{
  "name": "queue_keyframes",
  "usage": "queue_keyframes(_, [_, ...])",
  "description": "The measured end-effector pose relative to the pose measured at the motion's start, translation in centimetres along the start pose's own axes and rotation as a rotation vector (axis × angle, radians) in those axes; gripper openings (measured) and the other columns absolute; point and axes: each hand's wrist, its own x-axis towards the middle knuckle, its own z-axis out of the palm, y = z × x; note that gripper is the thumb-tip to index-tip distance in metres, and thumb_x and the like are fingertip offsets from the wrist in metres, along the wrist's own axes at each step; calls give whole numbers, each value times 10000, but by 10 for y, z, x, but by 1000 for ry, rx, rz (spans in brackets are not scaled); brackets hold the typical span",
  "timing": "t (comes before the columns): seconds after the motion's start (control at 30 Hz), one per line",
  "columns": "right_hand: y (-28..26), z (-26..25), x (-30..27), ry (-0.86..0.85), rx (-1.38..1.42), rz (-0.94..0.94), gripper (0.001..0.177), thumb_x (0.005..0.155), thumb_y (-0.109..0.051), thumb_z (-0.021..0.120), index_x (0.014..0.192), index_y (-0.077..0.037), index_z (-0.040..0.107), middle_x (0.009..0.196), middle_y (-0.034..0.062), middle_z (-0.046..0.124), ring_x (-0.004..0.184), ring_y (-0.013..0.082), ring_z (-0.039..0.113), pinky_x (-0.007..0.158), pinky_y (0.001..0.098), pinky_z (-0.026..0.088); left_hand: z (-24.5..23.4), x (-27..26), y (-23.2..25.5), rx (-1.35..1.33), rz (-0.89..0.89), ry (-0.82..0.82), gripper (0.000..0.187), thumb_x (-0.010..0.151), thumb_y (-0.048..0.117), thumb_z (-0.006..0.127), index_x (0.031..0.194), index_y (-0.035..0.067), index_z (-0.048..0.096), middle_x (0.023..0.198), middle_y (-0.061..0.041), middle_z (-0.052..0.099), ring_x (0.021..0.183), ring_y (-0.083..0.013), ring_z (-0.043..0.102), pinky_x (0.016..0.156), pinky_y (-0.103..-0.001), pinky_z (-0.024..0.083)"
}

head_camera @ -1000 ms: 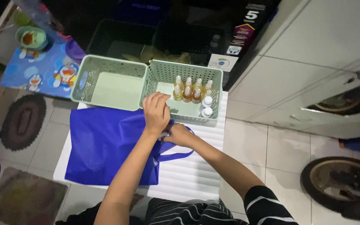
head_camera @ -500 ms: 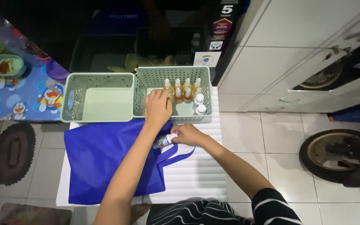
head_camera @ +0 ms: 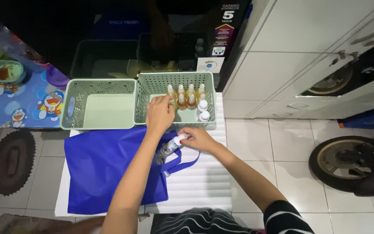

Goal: Organizes small liquid bottles from a table and baskets into a blue tote bag.

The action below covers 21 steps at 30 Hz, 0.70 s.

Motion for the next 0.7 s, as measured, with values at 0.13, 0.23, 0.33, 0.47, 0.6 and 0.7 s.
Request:
queue_keyframes(0.13, [-5,-3,-7,31,109,-84,298,856,-204,730,1129,-91,697,880,77,751,745,168,741,693,302,591,-3,1,2,11,33,44,225,857,133,627,1063,107,714,1073,-112,728,1071,-346,628,908,-509,465])
queue_keyframes(0.23, [-19,-10,-17,58,-44,-71,330,859,-230,735,1163,-105,707,926,104,746,754,218,733,707,338,582,-8,-1,6,2,39,68,234,855,116,622,1067,112,720,1051,-114,724,1049,-347,632,909,-497,471])
queue_keyframes(0.33, [-21,-9,-22,130,-38,-216,336,878,-230,745,1184,-100,703,1041,115,750,885,250,748,788,352,591,-13,-2,9,-43,5,44,214,856,106,616,1044,114,718,1014,-108,726,1044,-340,633,896,-495,471])
queue_keyframes(0.47, [-31,-15,-30,166,-107,-236,347,892,-220,730,1217,-105,694,1106,118,737,923,266,737,813,355,588,-9,0,3,-96,46,53,195,857,109,617,1028,102,711,998,-116,732,1007,-355,647,853,-503,487])
queue_keyframes(0.6, [-39,-21,-34,270,-103,-341,347,907,-176,717,1240,-84,682,1157,131,710,990,267,730,861,350,588,-11,-1,1,-150,57,30,178,885,116,614,1035,99,709,988,-139,730,984,-374,661,840,-506,504])
queue_keyframes(0.7, [-52,-25,-35,336,-96,-340,325,924,-148,702,1241,-80,684,1120,120,704,981,253,721,853,329,585,-14,-2,-1,-216,33,-43,211,863,125,618,1051,109,712,986,-149,725,970,-378,656,841,-492,510])
